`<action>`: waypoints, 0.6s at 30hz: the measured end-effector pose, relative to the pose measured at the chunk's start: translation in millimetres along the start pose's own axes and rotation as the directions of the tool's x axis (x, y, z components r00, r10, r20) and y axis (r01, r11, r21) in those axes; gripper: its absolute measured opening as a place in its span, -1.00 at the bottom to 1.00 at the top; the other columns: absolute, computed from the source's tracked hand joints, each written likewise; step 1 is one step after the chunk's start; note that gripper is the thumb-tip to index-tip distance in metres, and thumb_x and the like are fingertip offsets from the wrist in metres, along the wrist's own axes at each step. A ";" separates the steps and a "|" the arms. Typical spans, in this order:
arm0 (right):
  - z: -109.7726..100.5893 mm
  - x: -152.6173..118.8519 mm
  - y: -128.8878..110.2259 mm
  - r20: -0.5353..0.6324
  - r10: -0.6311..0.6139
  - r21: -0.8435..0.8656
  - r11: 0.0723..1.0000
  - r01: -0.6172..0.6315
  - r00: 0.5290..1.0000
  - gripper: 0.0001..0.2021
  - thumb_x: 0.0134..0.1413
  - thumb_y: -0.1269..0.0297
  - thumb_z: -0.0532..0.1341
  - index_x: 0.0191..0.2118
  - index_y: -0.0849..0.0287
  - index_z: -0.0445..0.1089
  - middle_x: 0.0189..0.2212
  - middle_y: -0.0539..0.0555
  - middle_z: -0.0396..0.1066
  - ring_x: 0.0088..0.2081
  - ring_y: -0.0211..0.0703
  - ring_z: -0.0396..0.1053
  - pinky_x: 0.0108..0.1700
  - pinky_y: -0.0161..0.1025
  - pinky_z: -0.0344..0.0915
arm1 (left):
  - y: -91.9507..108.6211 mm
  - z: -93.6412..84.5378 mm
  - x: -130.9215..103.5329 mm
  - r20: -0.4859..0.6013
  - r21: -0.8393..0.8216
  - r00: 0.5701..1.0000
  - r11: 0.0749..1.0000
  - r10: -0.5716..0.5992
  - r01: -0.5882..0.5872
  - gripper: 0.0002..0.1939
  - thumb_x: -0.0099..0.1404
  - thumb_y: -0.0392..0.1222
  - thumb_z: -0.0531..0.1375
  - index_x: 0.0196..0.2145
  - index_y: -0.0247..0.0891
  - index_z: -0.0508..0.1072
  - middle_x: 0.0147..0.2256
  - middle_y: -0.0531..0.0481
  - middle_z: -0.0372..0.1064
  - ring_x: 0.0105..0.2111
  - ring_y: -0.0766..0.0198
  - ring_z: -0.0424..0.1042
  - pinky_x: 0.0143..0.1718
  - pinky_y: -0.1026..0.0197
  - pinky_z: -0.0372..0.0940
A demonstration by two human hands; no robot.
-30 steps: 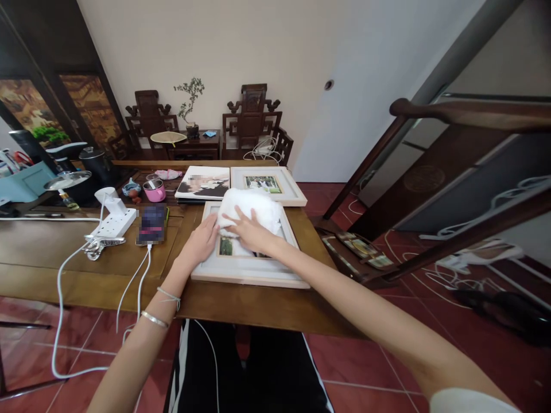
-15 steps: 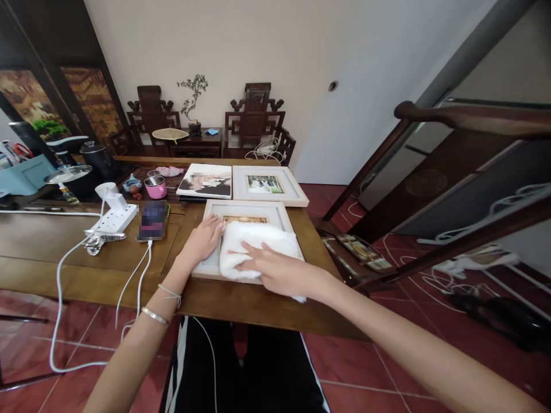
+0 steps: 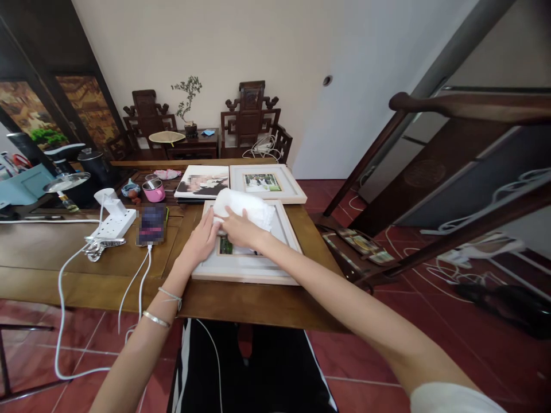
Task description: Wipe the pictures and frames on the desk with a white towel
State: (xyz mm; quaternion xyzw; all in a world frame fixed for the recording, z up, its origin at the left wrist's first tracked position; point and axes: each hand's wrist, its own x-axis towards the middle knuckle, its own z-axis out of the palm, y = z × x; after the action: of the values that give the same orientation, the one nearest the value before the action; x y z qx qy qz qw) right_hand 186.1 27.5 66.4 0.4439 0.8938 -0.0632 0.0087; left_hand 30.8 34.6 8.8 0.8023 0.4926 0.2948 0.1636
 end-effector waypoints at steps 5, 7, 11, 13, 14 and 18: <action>-1.0 -39.2 -23.8 0.088 -0.097 0.025 0.995 0.095 0.991 -0.38 -0.06 0.69 -0.01 0.13 0.15 0.30 0.23 0.26 0.13 0.31 0.33 -0.21 0.07 0.50 0.03 | 2.1 -2.2 -1.0 -0.013 -0.017 1.000 1.000 -0.007 0.007 -0.39 0.42 0.06 -0.23 0.24 -0.40 0.11 0.27 -0.24 0.02 0.28 0.13 0.00 0.29 0.02 -0.07; -0.8 -54.3 -31.2 0.120 -0.131 0.036 0.991 0.128 0.984 -0.38 -0.07 0.70 -0.01 0.13 0.16 0.31 0.22 0.26 0.14 0.31 0.36 -0.22 0.07 0.51 0.03 | 1.8 -2.9 -1.3 -0.005 0.006 1.000 1.000 0.006 -0.006 -0.39 0.42 0.04 -0.24 0.21 -0.44 0.16 0.24 -0.26 0.09 0.27 0.12 0.04 0.28 0.03 -0.05; -5.7 -82.1 -30.0 0.142 -0.186 0.075 0.981 0.177 0.972 -0.34 -0.11 0.73 -0.02 0.13 0.14 0.31 0.23 0.23 0.14 0.31 0.31 -0.21 0.07 0.50 0.02 | -3.1 -1.6 -0.5 0.023 0.126 0.998 0.990 0.055 -0.057 -0.51 0.40 -0.09 -0.14 0.13 -0.42 0.27 0.18 -0.27 0.20 0.27 0.08 0.05 0.26 -0.01 0.00; -11.9 -95.1 -20.9 0.171 -0.144 0.097 0.987 0.129 0.975 -0.33 -0.13 0.74 -0.03 0.12 0.14 0.32 0.16 0.26 0.23 0.31 0.27 -0.18 0.08 0.47 0.04 | -6.1 0.1 0.1 0.042 0.166 0.997 0.983 0.068 -0.074 -0.54 0.37 -0.15 -0.08 0.12 -0.43 0.28 0.19 -0.28 0.18 0.27 0.08 0.03 0.26 -0.02 0.01; -15.5 -100.9 -15.5 0.202 -0.112 0.105 0.990 0.092 0.973 -0.33 -0.14 0.75 -0.03 0.11 0.15 0.33 0.12 0.29 0.29 0.31 0.24 -0.16 0.09 0.44 0.05 | -7.4 1.0 0.4 0.047 0.171 0.997 0.982 0.066 -0.074 -0.55 0.36 -0.17 -0.07 0.12 -0.44 0.27 0.19 -0.29 0.17 0.28 0.07 0.02 0.26 -0.03 0.01; -25.8 -115.6 -2.8 0.301 -0.035 0.104 0.995 0.004 0.953 -0.33 -0.15 0.75 -0.06 0.09 0.17 0.36 0.04 0.34 0.35 0.29 0.24 -0.08 0.10 0.37 0.08 | -10.4 5.2 1.7 0.030 0.149 0.999 0.988 0.024 -0.028 -0.54 0.37 -0.17 -0.09 0.13 -0.44 0.26 0.21 -0.31 0.13 0.28 0.04 0.00 0.22 -0.14 0.05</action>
State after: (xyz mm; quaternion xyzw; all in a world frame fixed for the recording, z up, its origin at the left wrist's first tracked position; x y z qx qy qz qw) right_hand 254.9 -62.6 100.6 0.4200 0.8819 -0.1761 0.1221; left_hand 27.5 41.0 -0.4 0.8228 0.5004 0.2478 0.1061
